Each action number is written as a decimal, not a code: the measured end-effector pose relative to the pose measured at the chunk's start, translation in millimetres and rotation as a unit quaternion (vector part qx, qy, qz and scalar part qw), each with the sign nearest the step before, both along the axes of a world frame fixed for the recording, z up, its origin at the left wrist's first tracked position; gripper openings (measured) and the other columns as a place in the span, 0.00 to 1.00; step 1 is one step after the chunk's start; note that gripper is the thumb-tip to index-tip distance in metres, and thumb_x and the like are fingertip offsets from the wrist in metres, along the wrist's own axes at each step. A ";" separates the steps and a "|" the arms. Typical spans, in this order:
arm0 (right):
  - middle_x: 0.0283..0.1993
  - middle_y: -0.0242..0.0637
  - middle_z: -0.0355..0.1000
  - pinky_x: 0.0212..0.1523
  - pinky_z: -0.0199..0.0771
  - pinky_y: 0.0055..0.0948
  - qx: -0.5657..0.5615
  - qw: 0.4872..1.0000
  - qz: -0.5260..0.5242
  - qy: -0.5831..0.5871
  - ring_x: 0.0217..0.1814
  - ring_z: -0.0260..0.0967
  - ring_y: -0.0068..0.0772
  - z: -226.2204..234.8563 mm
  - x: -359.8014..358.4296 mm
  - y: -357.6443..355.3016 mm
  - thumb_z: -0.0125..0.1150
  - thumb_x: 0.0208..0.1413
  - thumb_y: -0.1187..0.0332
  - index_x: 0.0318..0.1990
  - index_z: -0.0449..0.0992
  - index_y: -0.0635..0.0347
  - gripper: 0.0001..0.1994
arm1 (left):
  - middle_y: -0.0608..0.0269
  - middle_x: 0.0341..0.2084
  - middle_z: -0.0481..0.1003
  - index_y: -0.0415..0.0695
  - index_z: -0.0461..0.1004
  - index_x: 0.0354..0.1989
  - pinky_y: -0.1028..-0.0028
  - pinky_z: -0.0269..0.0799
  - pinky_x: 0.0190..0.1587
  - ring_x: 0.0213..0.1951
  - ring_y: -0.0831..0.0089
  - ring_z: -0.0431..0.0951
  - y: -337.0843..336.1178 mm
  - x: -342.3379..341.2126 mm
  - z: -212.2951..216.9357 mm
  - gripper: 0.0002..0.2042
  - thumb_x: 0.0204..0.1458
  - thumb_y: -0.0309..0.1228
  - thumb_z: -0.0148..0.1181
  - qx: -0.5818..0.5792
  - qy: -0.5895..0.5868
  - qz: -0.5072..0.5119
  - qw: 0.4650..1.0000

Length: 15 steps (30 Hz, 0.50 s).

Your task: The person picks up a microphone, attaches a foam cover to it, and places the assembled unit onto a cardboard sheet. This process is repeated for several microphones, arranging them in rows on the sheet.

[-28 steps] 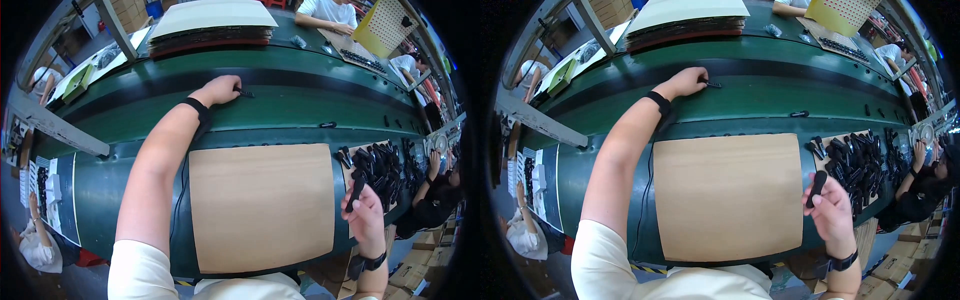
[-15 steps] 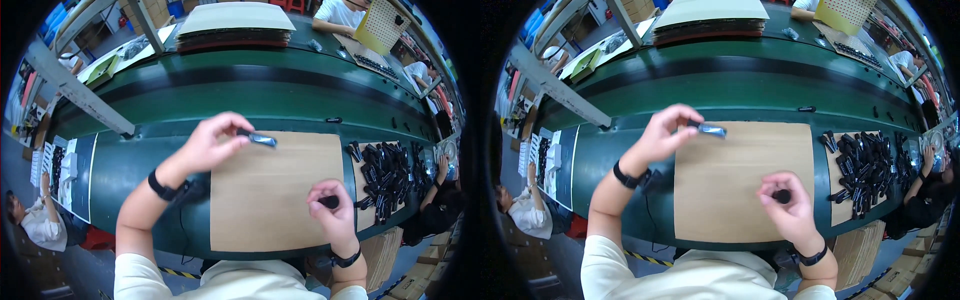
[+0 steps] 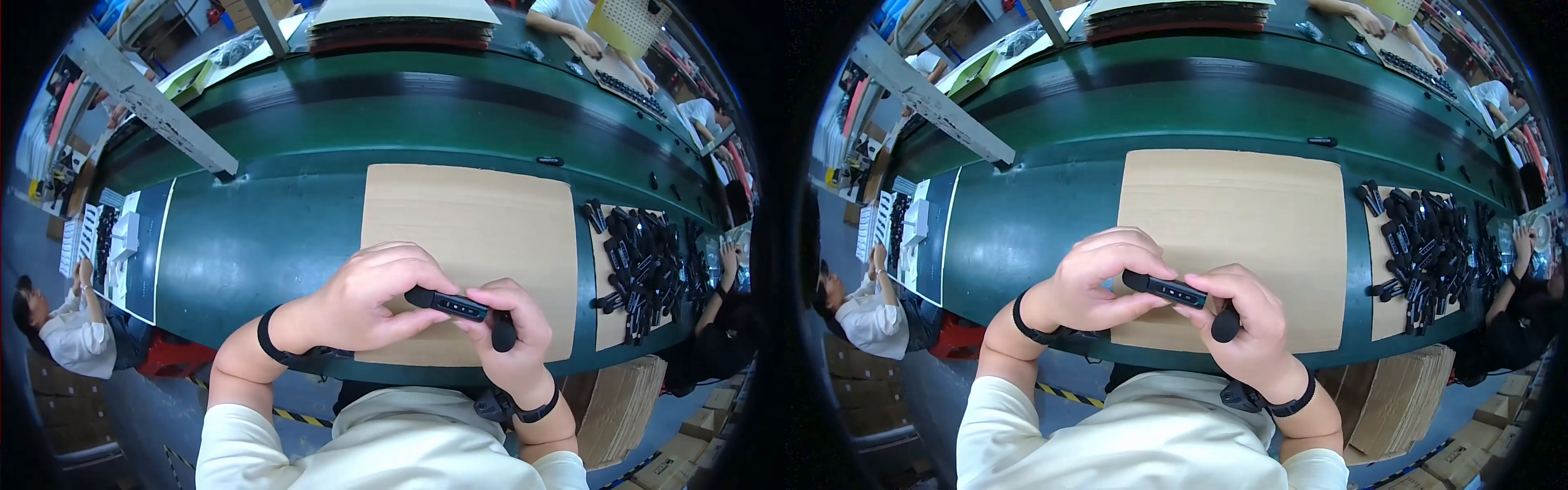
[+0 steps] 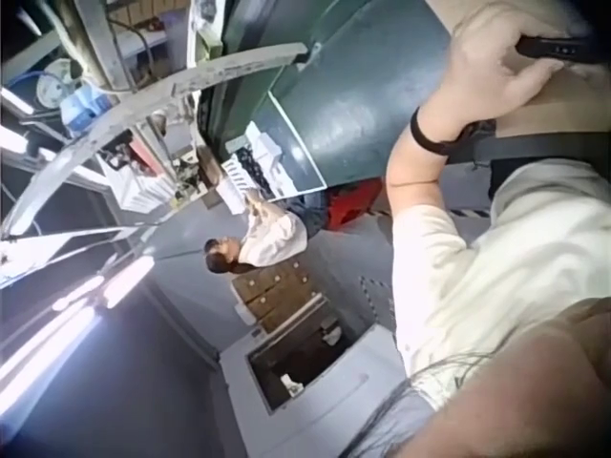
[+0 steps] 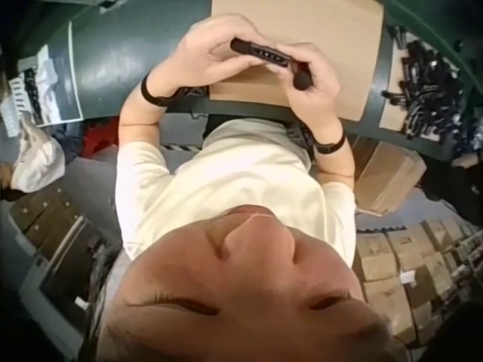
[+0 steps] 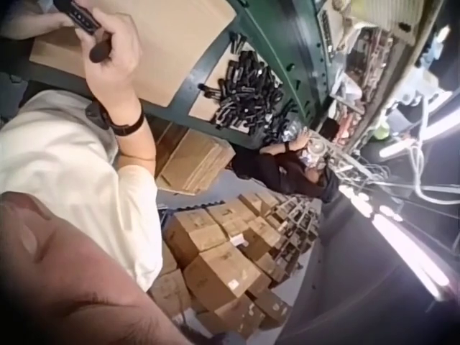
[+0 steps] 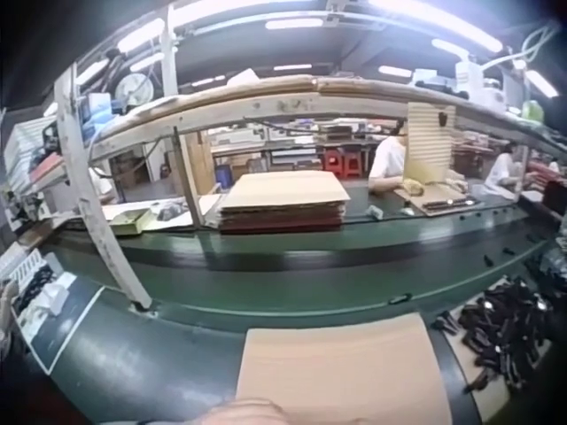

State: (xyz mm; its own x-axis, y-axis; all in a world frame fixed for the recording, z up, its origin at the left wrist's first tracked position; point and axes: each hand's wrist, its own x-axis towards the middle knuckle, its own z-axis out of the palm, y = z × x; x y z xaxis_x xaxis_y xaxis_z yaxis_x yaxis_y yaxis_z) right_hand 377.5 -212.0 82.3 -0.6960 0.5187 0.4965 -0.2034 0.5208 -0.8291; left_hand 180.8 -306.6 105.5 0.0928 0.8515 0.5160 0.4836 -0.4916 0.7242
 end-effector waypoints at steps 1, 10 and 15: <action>0.34 0.35 0.72 0.30 0.63 0.18 -0.001 1.000 -0.001 0.000 0.32 0.65 0.21 -0.6 1.2 -0.3 0.69 0.51 0.74 0.45 0.73 0.65 0.14 | 0.56 0.32 0.77 0.37 0.76 0.40 0.68 0.74 0.38 0.34 0.63 0.78 0.2 1.2 -1.1 0.15 0.42 0.21 0.70 -0.001 0.000 -0.001 1.000; 0.34 0.35 0.72 0.29 0.65 0.19 -0.122 0.993 -0.006 -0.007 0.31 0.66 0.23 -2.5 8.9 2.8 0.70 0.50 0.75 0.43 0.74 0.64 0.14 | 0.58 0.30 0.76 0.40 0.76 0.39 0.69 0.72 0.36 0.33 0.60 0.77 12.9 10.2 -3.0 0.16 0.39 0.23 0.71 0.073 0.066 0.018 0.995; 0.32 0.36 0.72 0.30 0.67 0.21 -0.040 0.998 -0.048 0.022 0.28 0.67 0.26 -7.2 10.3 6.3 0.72 0.47 0.77 0.42 0.75 0.62 0.14 | 0.60 0.34 0.76 0.39 0.75 0.40 0.70 0.71 0.45 0.38 0.67 0.76 4.8 10.1 -0.4 0.15 0.44 0.25 0.71 -0.085 -0.039 0.036 0.995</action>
